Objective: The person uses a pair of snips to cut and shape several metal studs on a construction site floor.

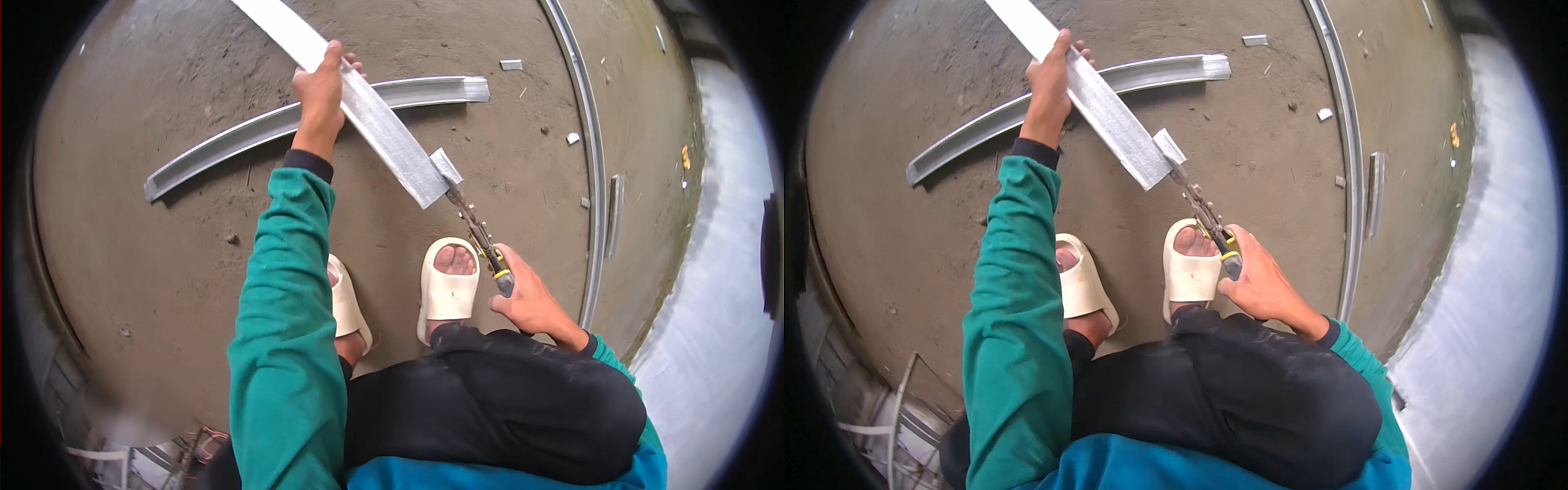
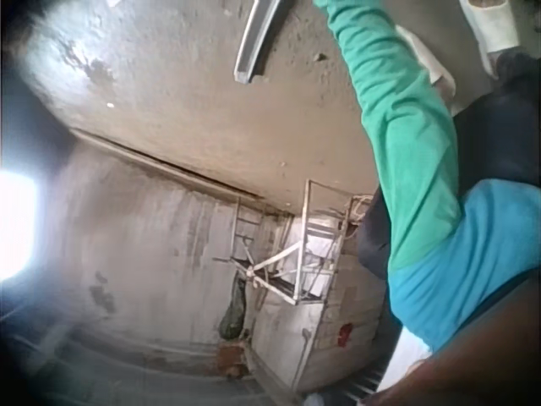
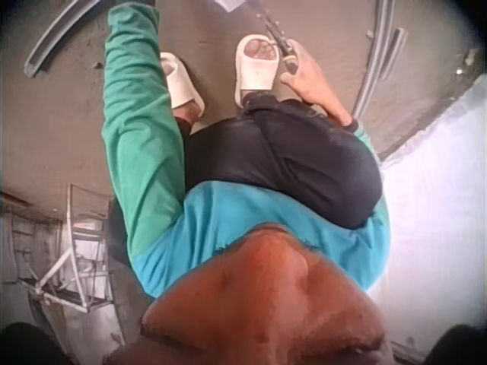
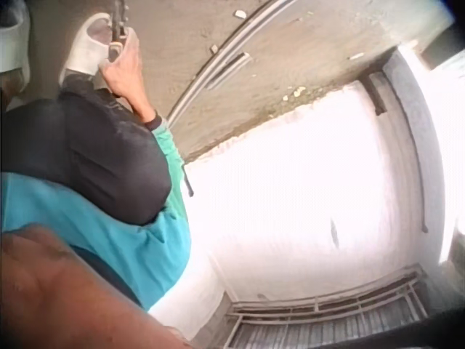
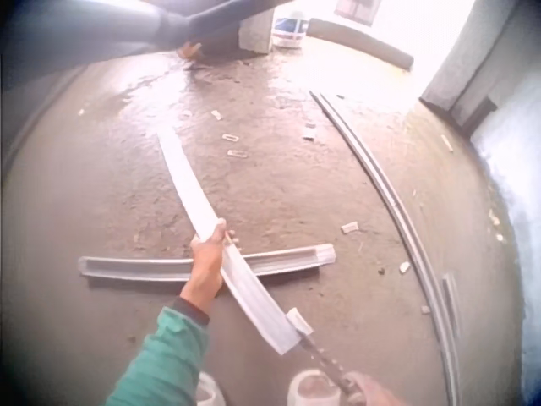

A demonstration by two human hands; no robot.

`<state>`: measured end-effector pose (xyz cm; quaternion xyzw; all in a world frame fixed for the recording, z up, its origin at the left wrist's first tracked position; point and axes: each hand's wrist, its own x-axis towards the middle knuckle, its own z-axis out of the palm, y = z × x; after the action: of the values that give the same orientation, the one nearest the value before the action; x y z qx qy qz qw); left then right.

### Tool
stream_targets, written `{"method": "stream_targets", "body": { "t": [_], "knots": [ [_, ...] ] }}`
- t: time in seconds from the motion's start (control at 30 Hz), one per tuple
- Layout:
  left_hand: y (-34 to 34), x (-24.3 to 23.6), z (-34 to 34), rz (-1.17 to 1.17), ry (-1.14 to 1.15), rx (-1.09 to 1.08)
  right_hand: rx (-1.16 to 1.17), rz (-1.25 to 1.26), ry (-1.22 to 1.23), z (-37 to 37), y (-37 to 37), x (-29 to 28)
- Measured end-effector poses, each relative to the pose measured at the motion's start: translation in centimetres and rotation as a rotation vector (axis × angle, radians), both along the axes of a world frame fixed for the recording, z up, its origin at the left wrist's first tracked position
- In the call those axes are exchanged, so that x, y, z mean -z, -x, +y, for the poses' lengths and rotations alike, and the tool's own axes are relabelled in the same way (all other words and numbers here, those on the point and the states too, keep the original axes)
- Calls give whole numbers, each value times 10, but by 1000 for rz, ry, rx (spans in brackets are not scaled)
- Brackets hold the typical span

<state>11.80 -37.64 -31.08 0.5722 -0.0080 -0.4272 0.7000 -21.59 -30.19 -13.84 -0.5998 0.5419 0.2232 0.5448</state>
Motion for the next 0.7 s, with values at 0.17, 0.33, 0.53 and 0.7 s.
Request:
{"method": "stream_targets", "body": {
  "t": [0.17, 0.33, 0.53, 0.7],
  "knots": [
    [5, 0, 4, -25, -70, -5, -40, -72, 268, 27, 16, 31],
    [7, -4, 0, -75, -86, 14, 27, -45, 146, 18, 13, 31],
    [0, 3, -4, -150, -100, 2, -19, -53, 103, 8, 12, 20],
    [-2, 8, -2, -170, -56, -22, -29, -68, 82, 14, 27, 21]
  ]
}}
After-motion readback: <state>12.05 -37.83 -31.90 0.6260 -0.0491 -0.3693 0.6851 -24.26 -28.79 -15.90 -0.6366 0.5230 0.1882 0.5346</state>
